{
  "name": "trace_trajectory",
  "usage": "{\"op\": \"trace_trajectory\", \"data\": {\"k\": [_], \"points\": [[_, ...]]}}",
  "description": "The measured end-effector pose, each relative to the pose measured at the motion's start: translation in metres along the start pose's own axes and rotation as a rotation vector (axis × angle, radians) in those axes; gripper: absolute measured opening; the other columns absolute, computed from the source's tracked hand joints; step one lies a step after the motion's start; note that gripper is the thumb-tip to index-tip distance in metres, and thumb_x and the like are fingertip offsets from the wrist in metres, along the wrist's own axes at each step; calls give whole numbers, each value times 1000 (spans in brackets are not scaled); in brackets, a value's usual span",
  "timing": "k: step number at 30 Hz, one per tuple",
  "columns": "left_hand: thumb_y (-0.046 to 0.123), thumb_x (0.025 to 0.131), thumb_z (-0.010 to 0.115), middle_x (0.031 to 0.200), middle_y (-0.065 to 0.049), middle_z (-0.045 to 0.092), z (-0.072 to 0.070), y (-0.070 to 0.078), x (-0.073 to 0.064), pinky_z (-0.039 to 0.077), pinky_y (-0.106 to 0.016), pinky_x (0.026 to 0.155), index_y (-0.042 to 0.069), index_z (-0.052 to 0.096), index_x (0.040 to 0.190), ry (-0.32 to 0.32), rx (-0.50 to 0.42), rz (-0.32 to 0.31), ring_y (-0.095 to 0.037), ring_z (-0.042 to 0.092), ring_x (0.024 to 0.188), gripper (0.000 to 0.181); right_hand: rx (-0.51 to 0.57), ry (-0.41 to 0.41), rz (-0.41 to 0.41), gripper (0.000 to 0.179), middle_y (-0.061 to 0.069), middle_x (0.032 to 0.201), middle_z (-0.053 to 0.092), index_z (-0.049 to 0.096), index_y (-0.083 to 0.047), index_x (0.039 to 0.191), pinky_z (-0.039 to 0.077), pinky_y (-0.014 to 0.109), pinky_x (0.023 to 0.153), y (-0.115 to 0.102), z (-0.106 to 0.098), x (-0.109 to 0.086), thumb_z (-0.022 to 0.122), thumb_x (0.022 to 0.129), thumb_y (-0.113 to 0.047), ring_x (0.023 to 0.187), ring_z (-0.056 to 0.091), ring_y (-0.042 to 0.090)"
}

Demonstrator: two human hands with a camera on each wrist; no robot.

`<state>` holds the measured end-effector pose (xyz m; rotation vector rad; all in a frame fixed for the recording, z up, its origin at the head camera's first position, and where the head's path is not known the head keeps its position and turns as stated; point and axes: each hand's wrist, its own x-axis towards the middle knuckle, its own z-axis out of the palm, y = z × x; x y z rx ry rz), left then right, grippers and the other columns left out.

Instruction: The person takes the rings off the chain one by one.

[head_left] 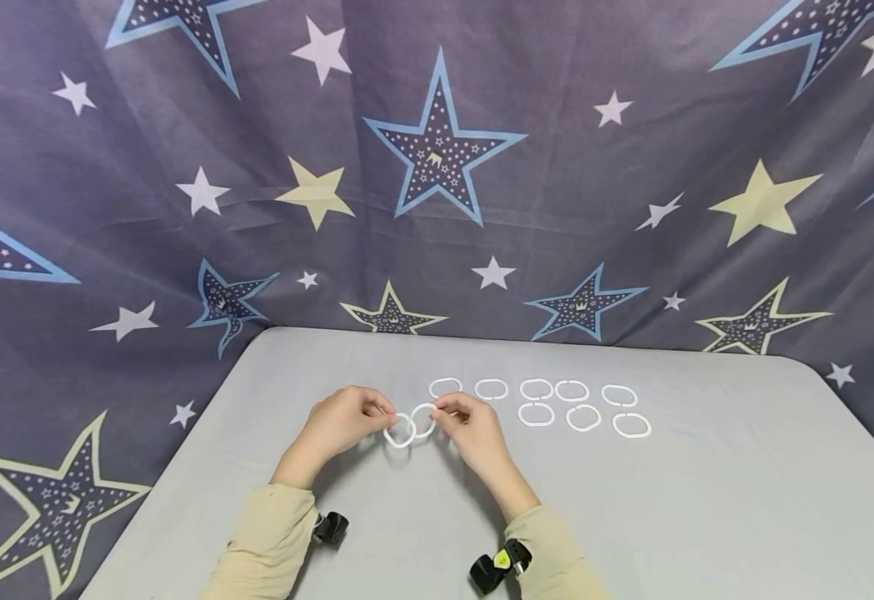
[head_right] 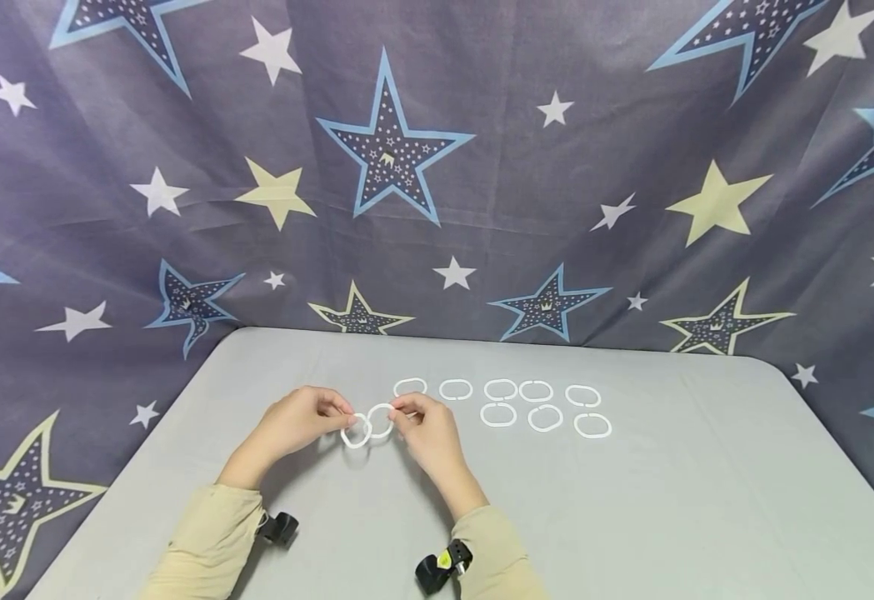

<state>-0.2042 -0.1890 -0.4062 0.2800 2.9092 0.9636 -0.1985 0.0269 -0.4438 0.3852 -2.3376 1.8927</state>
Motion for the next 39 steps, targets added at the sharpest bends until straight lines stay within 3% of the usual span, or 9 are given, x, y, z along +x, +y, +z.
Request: {"op": "trace_trajectory", "data": {"k": [5,15,27,39], "points": [[32,85,78,76,18,69,0,-1,0,45,-36,70,27,74,85,6,-1,6,-5,60,66,7,-20,7,-16,9,12,78,69,71,3,96,46,21,52,0,-5,2,71,87,-1,64,63,36],[33,85,77,76,17,68,-1,0,0,44,-35,70,26,72,86,4,-9,-3,-7,58,67,8,-42,3,62,11,8,77,69,71,3,97,45,21,50,-2,-20,6,71,87,-1,65,63,33],[31,86,77,78,16,68,-1,-1,0,43,-35,71,24,72,87,14,-12,-20,-7,58,69,9,-99,-58,147,9,19,78,69,70,4,94,49,30,50,-1,-42,9,70,87,-2,66,66,33],[31,87,76,78,15,66,1,0,-5,43,-35,70,23,72,89,40,-9,-24,-8,57,70,9,-151,-3,253,13,14,81,73,70,5,96,49,29,58,1,-62,8,70,86,-3,65,69,25]]}}
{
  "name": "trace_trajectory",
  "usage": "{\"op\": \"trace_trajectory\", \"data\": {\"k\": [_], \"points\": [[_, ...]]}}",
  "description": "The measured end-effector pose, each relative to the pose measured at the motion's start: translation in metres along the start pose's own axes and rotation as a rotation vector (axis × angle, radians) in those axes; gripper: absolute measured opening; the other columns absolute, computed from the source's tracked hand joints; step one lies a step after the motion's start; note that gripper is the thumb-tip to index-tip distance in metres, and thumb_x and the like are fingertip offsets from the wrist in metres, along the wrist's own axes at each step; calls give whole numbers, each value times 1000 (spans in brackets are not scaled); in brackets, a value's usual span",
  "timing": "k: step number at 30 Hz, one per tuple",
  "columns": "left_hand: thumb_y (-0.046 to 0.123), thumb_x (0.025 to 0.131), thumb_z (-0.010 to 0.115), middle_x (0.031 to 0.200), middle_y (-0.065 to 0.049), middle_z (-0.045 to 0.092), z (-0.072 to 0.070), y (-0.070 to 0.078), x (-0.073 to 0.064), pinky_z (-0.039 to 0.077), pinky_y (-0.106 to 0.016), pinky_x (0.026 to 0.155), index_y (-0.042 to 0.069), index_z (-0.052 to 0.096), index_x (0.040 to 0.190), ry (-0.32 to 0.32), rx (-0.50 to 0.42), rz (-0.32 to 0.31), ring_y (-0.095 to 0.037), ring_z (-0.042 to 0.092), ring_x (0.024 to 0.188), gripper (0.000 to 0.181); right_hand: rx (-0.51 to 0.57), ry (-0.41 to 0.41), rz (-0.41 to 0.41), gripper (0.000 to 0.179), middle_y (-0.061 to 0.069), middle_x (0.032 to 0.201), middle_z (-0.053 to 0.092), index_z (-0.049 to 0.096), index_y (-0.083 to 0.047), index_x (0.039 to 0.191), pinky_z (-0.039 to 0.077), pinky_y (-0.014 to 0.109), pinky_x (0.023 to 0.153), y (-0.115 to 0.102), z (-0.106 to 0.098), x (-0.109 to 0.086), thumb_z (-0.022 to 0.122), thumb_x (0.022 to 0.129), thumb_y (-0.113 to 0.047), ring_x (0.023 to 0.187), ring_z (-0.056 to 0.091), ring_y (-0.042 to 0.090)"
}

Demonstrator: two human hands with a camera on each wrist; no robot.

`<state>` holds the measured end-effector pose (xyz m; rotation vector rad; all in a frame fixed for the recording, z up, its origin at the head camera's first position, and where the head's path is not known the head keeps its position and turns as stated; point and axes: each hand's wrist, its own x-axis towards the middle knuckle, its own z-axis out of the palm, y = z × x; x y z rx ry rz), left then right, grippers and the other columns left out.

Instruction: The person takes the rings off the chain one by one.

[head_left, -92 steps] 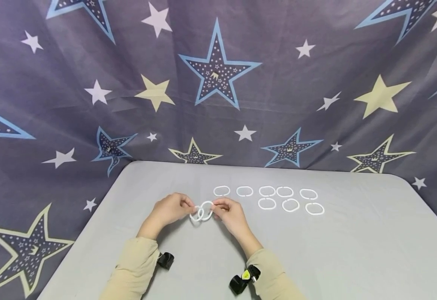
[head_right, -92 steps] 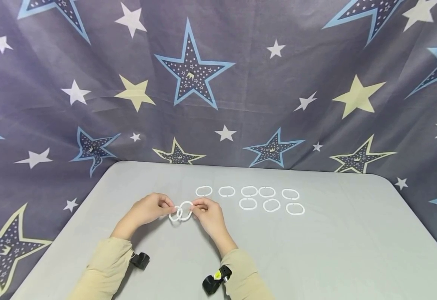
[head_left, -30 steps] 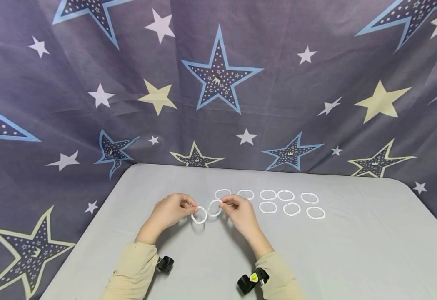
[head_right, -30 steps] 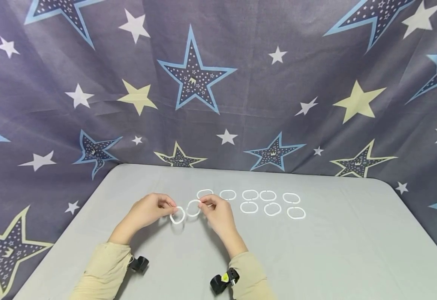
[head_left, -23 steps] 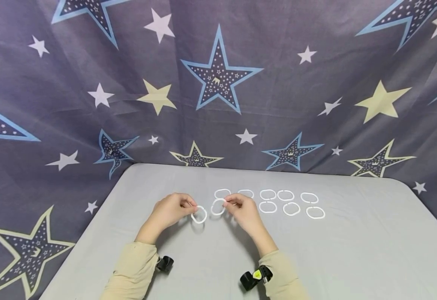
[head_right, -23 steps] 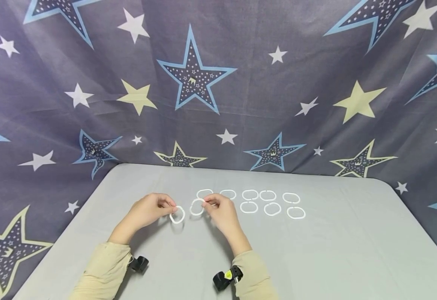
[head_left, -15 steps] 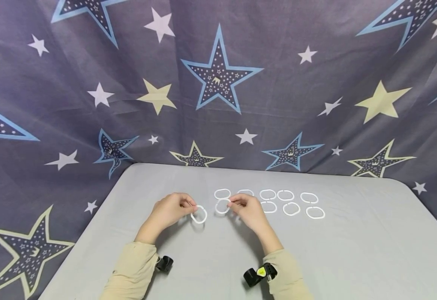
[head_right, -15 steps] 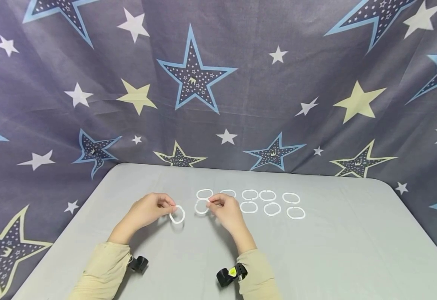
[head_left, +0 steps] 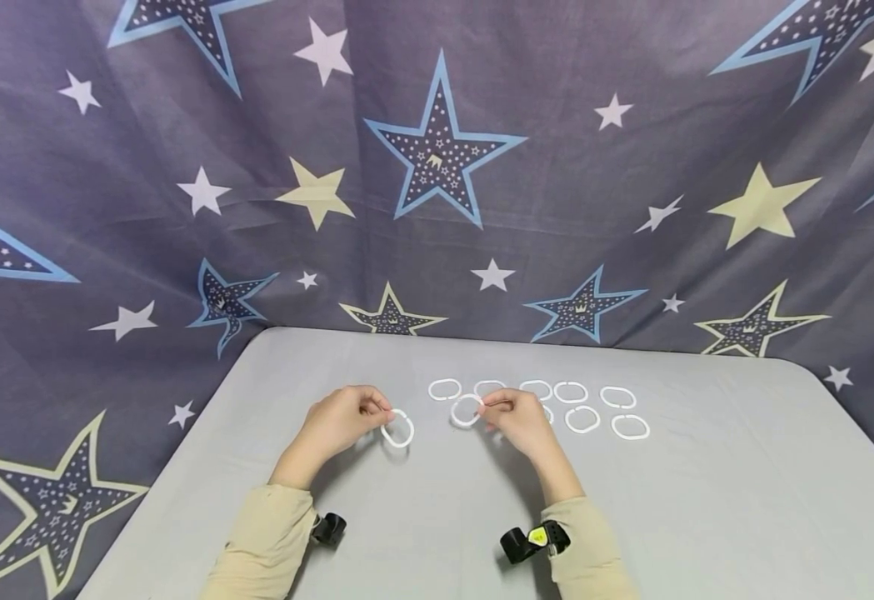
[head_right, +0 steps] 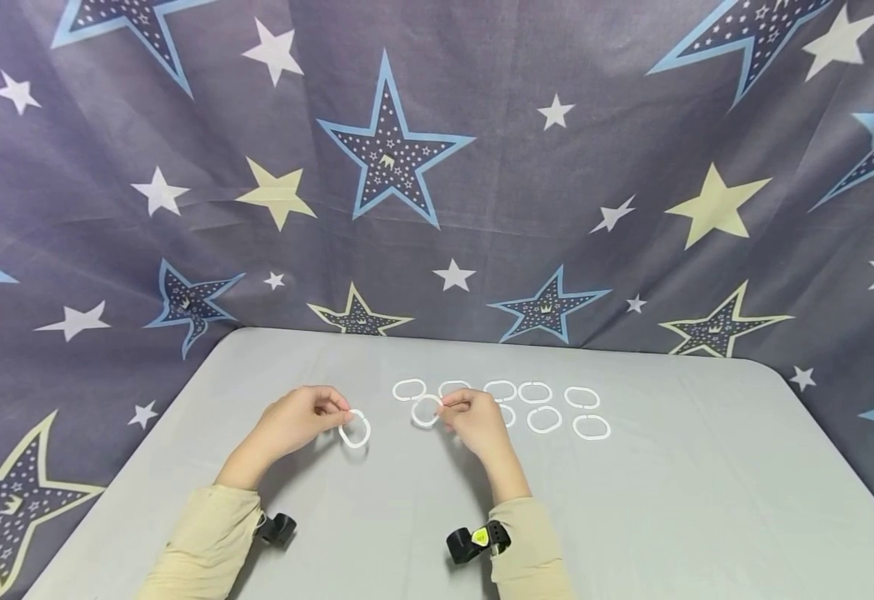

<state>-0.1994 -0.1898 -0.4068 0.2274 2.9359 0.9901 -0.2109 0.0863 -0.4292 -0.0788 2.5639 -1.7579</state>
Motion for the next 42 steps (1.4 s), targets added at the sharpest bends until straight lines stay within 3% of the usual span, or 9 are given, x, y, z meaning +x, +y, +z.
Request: {"op": "trace_trajectory", "data": {"k": [19,36,42], "points": [[31,87,75,80,15,67,-4,0,-1,43,-35,70,22,72,91,9,4,1,-9,58,70,10,-41,60,51,12,15,80,71,71,7,95,49,26,56,7,-14,2,68,89,-3,64,68,24],[30,88,75,81,15,68,-2,-2,0,44,-37,72,22,72,92,15,2,6,-7,58,71,10,-274,71,80,14,5,68,70,73,0,90,43,29,58,12,-23,-1,68,89,-13,56,57,11],[33,88,74,82,15,69,-4,-2,-1,43,-37,70,23,72,93,49,16,-43,-8,58,69,11,-355,64,100,20,0,65,68,75,-6,82,46,36,67,12,-24,-3,67,92,-22,62,57,15]]}}
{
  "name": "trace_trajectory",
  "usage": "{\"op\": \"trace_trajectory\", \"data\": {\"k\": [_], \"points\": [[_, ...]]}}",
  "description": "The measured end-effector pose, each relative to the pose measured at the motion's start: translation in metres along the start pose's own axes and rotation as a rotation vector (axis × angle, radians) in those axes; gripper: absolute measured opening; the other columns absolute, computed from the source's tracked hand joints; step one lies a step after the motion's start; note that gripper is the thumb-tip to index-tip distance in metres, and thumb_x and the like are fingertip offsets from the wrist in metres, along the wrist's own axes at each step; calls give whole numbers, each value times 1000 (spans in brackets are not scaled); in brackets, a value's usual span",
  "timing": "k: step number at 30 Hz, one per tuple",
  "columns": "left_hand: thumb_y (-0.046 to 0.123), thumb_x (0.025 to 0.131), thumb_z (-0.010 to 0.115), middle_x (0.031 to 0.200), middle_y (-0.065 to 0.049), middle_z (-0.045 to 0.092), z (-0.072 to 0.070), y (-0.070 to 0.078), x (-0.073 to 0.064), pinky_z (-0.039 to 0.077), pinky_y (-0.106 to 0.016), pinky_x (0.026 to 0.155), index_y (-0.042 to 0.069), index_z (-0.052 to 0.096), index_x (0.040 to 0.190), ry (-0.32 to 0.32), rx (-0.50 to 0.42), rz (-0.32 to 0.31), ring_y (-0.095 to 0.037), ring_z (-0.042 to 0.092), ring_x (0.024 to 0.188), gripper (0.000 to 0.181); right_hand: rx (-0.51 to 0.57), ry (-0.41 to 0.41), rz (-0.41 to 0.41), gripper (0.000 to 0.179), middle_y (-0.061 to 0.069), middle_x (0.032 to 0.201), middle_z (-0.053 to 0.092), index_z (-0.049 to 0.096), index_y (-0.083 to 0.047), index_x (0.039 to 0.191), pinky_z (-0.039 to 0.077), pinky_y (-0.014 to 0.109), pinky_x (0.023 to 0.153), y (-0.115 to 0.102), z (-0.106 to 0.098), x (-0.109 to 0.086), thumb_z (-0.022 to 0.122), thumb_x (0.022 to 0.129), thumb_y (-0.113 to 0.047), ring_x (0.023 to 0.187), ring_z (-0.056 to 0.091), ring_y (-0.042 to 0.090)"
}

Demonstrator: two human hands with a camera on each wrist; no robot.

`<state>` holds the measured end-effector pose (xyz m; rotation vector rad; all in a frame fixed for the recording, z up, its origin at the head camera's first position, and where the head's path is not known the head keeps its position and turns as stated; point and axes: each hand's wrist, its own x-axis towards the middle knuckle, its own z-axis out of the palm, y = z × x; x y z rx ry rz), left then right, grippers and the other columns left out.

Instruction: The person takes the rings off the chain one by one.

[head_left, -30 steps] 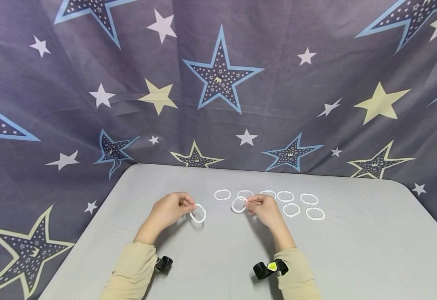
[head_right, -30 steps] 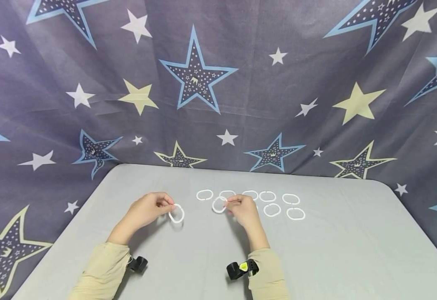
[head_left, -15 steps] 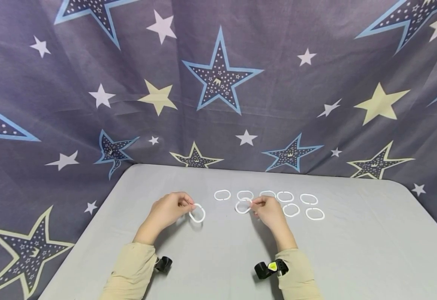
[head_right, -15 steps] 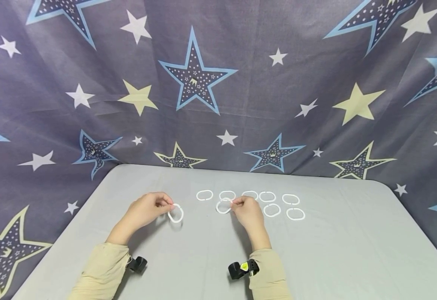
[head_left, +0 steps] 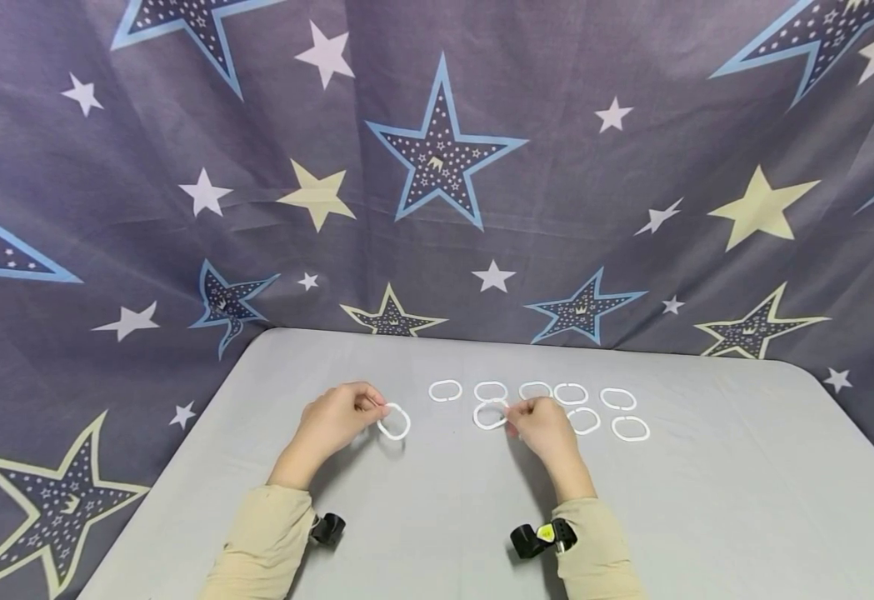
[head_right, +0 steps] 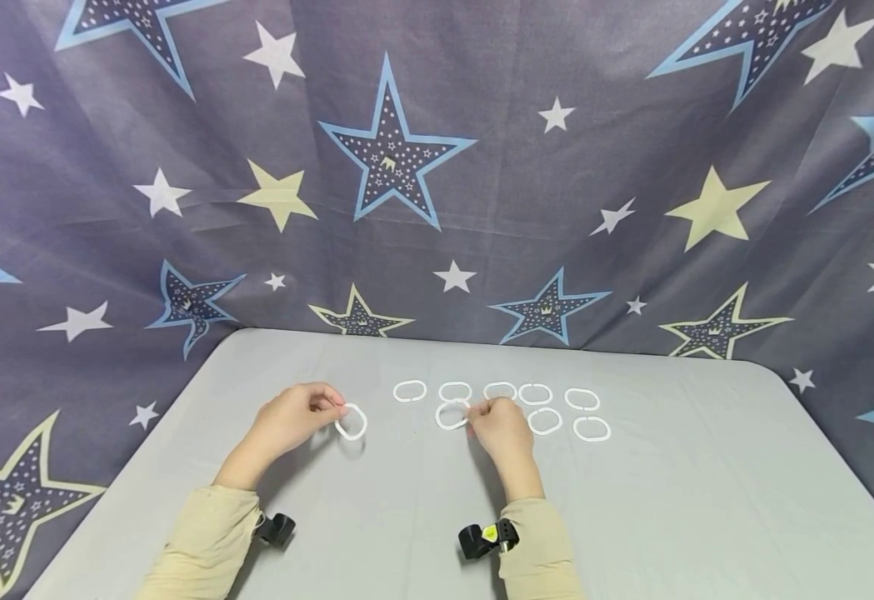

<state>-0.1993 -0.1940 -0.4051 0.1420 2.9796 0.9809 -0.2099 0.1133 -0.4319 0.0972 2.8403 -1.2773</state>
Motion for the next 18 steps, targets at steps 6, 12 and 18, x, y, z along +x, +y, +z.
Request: {"op": "trace_trajectory", "data": {"k": [6,12,18], "points": [[36,88,73,81,14,68,-1,0,0,42,-36,67,23,71,90,24,14,-26,-9,57,66,13,-59,-13,-15,26,0,64,68,76,-7,79,48,42,74,2,-3,-2,66,94,-25,74,63,21],[38,88,73,81,14,67,0,0,1,42,-35,66,23,71,90,33,21,-27,-9,56,66,15,-76,-26,-27,27,0,61,67,76,-7,78,45,38,68,4,-5,-3,66,94,-26,70,59,20],[38,89,73,81,14,67,1,0,1,42,-35,66,23,71,89,40,16,-25,-8,56,67,15,-57,-22,-25,27,1,59,67,75,-6,75,43,35,66,6,-4,-2,68,93,-25,67,57,18]]}}
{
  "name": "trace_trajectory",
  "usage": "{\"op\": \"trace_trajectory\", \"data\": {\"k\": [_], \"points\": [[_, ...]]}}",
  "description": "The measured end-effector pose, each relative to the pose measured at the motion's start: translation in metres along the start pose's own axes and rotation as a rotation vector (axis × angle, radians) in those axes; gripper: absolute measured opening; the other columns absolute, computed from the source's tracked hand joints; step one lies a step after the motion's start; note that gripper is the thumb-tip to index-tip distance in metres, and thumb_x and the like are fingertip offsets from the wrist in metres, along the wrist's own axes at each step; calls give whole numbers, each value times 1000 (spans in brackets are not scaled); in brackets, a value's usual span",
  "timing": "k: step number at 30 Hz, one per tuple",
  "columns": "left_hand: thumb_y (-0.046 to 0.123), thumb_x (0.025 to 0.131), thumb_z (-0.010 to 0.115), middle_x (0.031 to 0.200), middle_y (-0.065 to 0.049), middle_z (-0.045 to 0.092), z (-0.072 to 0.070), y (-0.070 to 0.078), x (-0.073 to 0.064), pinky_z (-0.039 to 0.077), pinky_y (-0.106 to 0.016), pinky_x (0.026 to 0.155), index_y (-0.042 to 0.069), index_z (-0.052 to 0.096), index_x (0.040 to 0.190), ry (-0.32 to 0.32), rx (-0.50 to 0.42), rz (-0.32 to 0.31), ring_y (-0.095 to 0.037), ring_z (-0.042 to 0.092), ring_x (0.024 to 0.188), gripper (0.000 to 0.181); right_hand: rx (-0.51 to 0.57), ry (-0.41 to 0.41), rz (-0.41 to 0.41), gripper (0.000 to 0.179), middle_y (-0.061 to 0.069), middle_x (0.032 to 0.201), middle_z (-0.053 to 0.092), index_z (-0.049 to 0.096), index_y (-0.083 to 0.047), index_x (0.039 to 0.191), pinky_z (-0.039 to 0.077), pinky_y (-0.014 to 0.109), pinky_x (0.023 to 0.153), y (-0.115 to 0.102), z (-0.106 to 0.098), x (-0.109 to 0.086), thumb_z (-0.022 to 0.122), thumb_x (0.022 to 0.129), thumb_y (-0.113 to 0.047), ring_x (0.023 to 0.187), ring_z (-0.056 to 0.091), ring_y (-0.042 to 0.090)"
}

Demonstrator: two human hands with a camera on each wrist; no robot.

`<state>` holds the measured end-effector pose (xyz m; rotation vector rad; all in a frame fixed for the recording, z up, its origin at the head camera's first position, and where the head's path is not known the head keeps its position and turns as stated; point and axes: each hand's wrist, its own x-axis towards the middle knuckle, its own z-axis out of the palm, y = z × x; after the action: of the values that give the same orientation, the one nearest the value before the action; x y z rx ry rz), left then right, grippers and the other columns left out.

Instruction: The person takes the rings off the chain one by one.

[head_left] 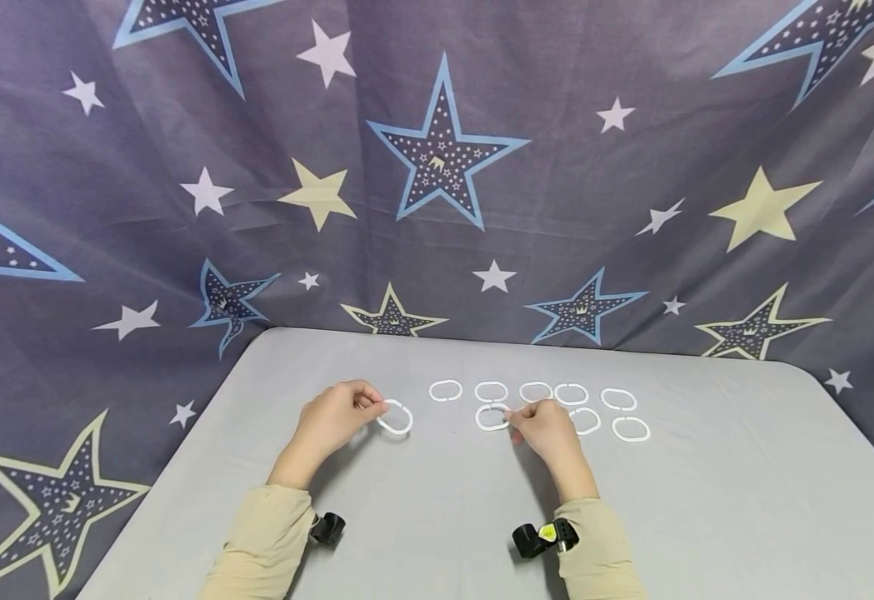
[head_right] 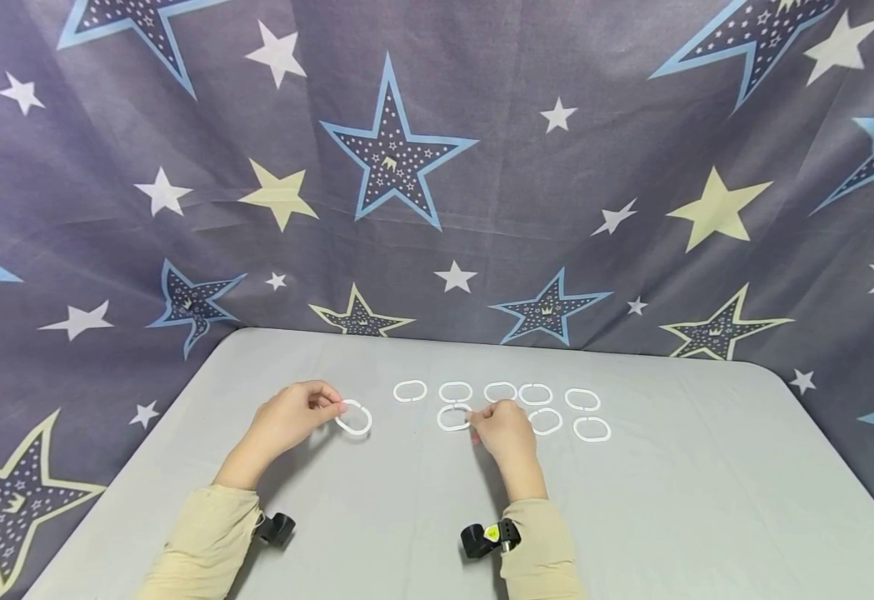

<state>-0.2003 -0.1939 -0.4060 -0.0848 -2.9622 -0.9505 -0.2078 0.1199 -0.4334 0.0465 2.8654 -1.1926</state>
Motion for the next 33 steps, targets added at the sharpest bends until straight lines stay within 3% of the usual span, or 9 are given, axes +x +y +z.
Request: {"op": "trace_trajectory", "data": {"k": [18,26,33], "points": [[36,87,75,81,12,67,2,1,-5,42,-35,66,22,73,89,21,-27,-3,-10,56,69,14,63,-12,28,26,1,59,66,73,-4,79,39,30,58,0,0,3,67,93,-25,58,52,16],[39,89,73,80,10,66,2,8,-4,42,-36,66,24,72,90,71,-32,-7,-10,58,72,15,123,-5,-37,18,3,64,68,72,0,93,42,29,57,1,-1,5,65,93,-17,54,55,13],[37,89,73,81,9,68,5,10,-4,44,-39,69,23,73,91,107,-33,-2,-11,60,74,15,194,-3,-153,15,7,70,68,71,0,99,45,28,55,1,0,7,67,94,-13,58,60,19]]}}
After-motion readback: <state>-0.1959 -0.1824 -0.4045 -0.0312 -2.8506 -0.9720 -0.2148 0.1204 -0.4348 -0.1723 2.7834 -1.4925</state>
